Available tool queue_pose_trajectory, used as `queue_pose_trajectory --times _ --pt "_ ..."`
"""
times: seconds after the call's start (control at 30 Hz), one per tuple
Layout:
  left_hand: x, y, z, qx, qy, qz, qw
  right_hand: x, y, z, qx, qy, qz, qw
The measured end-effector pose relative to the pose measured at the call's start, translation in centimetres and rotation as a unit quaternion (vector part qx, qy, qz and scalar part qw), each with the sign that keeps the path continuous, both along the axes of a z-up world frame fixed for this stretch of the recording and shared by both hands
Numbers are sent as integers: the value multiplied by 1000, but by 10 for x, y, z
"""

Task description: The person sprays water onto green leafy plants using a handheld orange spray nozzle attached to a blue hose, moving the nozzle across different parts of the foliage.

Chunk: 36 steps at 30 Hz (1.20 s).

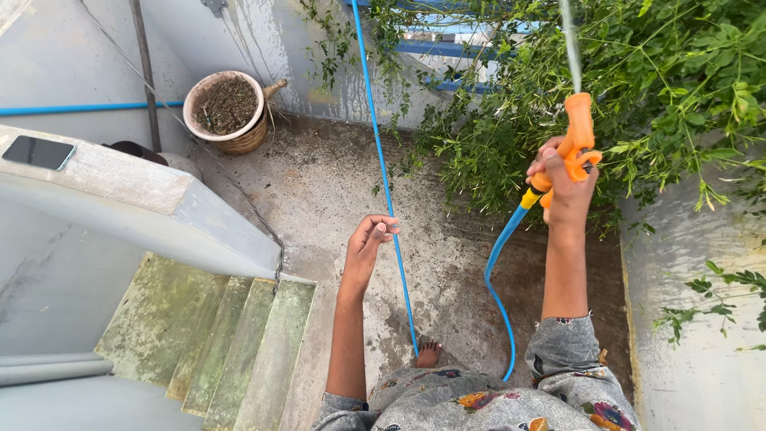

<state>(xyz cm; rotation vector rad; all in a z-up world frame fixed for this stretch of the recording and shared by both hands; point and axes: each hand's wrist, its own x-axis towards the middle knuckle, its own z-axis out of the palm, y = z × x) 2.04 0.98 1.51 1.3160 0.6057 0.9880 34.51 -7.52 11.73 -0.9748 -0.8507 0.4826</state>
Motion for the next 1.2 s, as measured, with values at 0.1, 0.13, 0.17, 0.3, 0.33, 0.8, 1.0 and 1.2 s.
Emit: queue_pose_trajectory --times 0.1,0.13,0.17,0.3,0.33,0.8,1.0,1.2 --pt "3 1 0 -1 11 -3 1000 -1 -4 -3 2 5 9 1000" --pt "4 2 0 -7 13 -3 1000 0 -6 -2 5 3 9 1000" --pt "5 2 0 -14 16 -6 1000 0 -11 -1 18 1 16 1000" --pt "10 3 -3 -11 7 -20 1000 0 -20 -4 15 9 20 1000" --pt "13 2 -4 -9 4 -27 1000 -1 -22 -7 15 9 15 1000" --pt "45 -31 -38 -2 30 -102 994 5 -91 -19 -49 17 -40 998" --pt "44 -69 -57 -43 41 -197 979 1 -123 -16 -17 -4 -87 996" --pt "66 -82 -55 -57 56 -223 972 4 -147 -15 -25 23 -52 998"
